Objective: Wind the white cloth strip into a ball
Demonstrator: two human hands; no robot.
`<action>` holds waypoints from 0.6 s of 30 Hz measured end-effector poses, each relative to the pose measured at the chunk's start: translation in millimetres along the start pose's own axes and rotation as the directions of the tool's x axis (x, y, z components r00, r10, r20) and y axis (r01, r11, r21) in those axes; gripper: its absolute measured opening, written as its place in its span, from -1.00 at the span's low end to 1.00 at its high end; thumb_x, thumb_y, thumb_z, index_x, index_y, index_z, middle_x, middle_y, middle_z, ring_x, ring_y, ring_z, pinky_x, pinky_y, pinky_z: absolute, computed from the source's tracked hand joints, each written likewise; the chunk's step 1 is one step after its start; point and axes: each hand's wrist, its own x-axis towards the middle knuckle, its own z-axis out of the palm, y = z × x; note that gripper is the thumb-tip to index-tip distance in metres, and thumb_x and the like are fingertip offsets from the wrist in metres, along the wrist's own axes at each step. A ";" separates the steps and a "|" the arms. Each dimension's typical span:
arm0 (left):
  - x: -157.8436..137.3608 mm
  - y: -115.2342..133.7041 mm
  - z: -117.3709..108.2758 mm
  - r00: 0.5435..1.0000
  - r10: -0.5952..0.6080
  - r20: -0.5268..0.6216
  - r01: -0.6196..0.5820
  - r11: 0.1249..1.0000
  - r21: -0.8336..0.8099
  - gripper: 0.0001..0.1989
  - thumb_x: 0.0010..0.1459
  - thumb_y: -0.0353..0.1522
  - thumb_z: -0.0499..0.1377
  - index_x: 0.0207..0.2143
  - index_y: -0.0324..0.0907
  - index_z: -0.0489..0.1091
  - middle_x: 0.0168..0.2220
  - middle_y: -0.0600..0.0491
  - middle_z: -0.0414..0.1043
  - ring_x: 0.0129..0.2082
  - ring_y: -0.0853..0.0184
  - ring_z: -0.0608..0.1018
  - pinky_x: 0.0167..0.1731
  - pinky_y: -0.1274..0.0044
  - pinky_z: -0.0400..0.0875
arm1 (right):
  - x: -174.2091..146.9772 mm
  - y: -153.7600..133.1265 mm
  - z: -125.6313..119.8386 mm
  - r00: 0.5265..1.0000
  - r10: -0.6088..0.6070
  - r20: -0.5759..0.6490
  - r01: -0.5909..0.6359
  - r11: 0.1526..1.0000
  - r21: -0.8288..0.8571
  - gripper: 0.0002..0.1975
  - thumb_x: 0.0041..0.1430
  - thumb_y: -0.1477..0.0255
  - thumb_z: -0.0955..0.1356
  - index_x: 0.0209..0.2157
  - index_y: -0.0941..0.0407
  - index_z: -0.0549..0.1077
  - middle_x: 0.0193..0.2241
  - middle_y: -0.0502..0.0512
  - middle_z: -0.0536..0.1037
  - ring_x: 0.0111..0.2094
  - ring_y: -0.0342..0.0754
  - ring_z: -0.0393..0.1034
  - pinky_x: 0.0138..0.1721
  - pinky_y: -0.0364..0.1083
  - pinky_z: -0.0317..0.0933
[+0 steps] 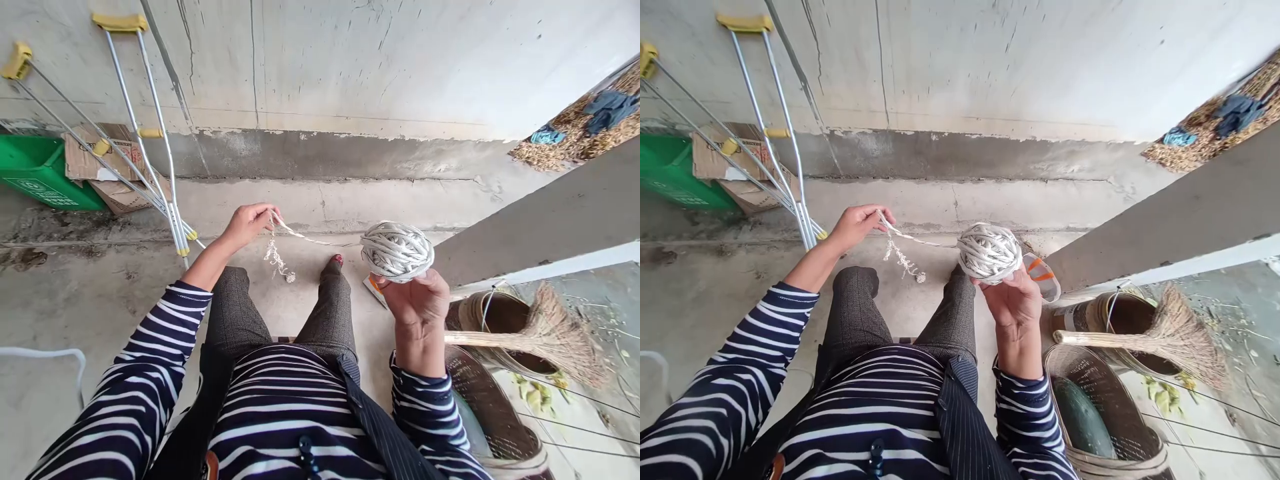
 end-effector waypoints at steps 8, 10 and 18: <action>-18.6 -87.5 59.0 0.932 -0.335 -0.137 0.362 0.884 0.295 -0.63 0.14 -0.46 0.16 -0.01 -0.16 0.57 0.07 -0.11 0.62 0.05 0.11 0.63 0.07 0.42 0.49 | 27.2 24.3 -15.6 0.981 0.182 0.072 -0.176 0.982 -0.071 -0.38 -0.18 0.56 0.47 0.01 -0.06 0.57 -0.07 0.00 0.66 -0.31 -0.09 0.55 -0.44 -0.16 0.53; -24.2 -86.4 79.2 0.937 -0.340 -0.086 0.350 0.920 0.175 -0.62 0.18 -0.43 0.14 0.03 -0.15 0.55 0.07 -0.09 0.62 0.04 0.14 0.64 0.02 0.44 0.51 | 35.2 37.2 -14.5 0.958 0.276 0.078 -0.267 0.957 -0.112 -0.42 -0.19 0.55 0.48 -0.02 -0.04 0.58 -0.12 -0.01 0.67 -0.35 -0.09 0.53 -0.45 -0.14 0.55; -23.4 -34.5 137.4 0.983 -0.171 0.070 0.179 0.973 -0.142 -0.81 0.15 -0.34 0.27 -0.19 -0.22 0.58 -0.16 -0.10 0.67 -0.02 0.06 0.63 -0.06 0.39 0.56 | 54.6 71.6 11.8 0.870 0.474 0.135 -0.449 0.875 -0.181 -0.41 -0.22 0.55 0.48 -0.04 -0.03 0.58 -0.22 -0.06 0.66 -0.41 -0.12 0.50 -0.44 -0.11 0.58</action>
